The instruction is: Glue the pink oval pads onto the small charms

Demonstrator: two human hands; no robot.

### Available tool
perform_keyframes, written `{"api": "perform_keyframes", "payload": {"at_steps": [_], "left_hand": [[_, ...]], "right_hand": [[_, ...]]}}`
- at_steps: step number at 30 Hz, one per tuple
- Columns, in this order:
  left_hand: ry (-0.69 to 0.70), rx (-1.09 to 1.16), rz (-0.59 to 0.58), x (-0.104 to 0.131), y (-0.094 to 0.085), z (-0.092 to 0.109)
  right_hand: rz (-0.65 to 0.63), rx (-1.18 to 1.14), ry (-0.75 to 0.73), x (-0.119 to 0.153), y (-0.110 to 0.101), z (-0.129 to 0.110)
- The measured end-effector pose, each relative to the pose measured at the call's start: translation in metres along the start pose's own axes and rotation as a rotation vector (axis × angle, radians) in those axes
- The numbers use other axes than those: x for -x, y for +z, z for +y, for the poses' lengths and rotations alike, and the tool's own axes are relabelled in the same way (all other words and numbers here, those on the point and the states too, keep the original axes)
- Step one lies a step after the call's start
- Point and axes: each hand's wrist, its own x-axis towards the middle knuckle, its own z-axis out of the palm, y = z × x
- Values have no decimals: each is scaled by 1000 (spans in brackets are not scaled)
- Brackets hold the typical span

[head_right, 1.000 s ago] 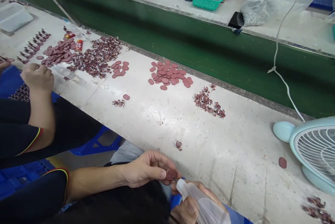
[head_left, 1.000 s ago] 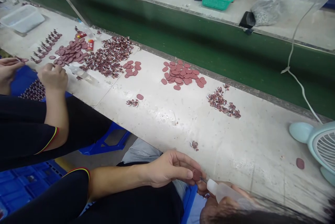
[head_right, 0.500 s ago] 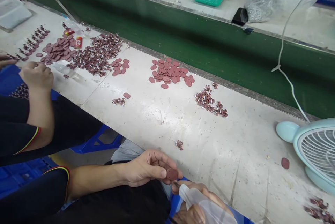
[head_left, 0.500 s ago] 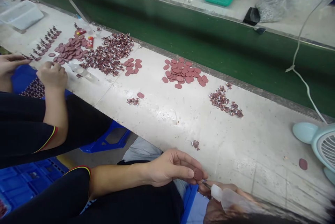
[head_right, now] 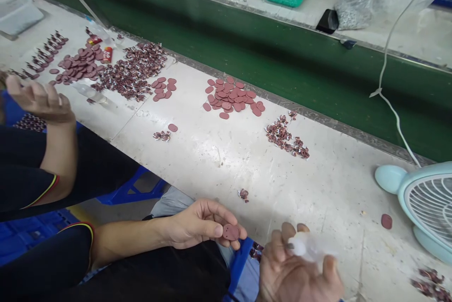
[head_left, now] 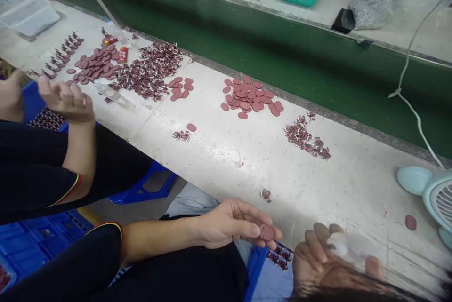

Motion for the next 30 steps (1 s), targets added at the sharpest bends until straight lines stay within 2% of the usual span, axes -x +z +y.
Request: {"api": "perform_keyframes", "payload": {"at_steps": [1,2,4,5,6,8,9,10,11,12,13,14,15,16,18,19,22,26,28,30], "left_hand": [[3,3,-5,1,0,1],[4,6,-7,1,-1,1],[9,12,0,1,-2,1],[12,15,8,2,-4,0],[15,14,19,2,-5,0],[19,6,53,4,-9,1],[22,0,75,5,-11,3],[27,-8,101,7,-13,5],[35,-15,133,9,-16,7],[43,-23,167,11,-18,10],[51,-29,203,13,-21,14],[61,-34,235,15,-23,18],[71,-40,261,16,-24,22],[80,-48,278,17,-25,25],[97,-64,294,18,-24,31],[105,-71,300,18,-24,32],[102,-82,316,18,-20,34],[91,-79,323,17,-17,33],[82,-76,322,17,-18,32],[76,-75,325,17,-19,32]], "right_hand": [[-182,-526,171,-11,-7,2],[-394,-1048,421,-21,-14,5],[-609,-1456,637,-37,-27,9],[-633,-1532,693,-42,-32,9],[-580,-1561,698,-43,-37,8],[-306,-1599,639,-37,-42,4],[-113,-1508,533,-31,-40,2],[89,-1271,390,-23,-36,3],[268,-914,222,-16,-29,5],[416,-438,73,-10,-19,9],[507,127,-5,-6,-8,15],[518,414,-50,-4,3,22],[475,777,-87,-6,14,28],[392,1061,-109,-10,24,34],[201,1446,-151,-22,36,40],[132,1546,-154,-29,39,41],[35,1606,-132,-42,36,35],[-103,1644,-164,-38,22,22],[-75,1609,-200,-32,20,18],[32,1610,-183,-28,23,18]]}}
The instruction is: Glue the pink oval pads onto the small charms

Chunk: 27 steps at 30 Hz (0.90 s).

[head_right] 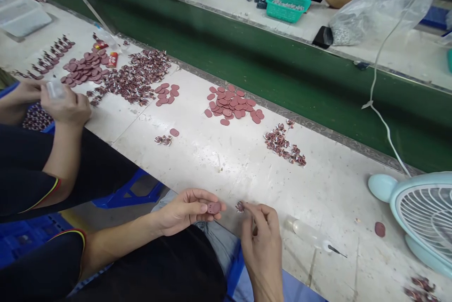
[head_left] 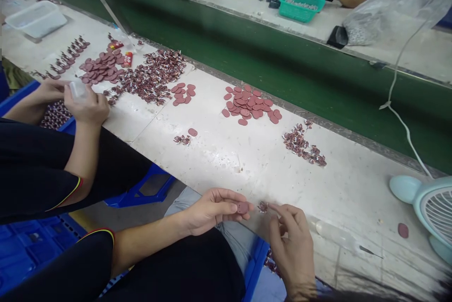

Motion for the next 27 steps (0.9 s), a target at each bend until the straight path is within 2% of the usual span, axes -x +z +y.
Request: {"api": "perform_keyframes", "payload": {"at_steps": [4,8,11,15,18,22,27], "left_hand": [[6,-8,1,-1,-1,0],[20,-12,-7,-3,0,-1],[41,-23,-6,-3,2,-4],[78,-63,-24,-4,3,-11],[106,-105,-49,-6,4,-18],[133,-143,-107,-7,6,-24],[135,-150,-163,-7,6,-26]], "right_hand": [[-35,79,277,-3,10,-17],[-46,17,303,-11,20,-29],[-93,-89,373,-8,18,-31],[30,-410,473,14,8,-35],[73,-557,467,34,0,-46],[78,-673,367,48,-2,-62],[93,-610,393,49,2,-64]]}}
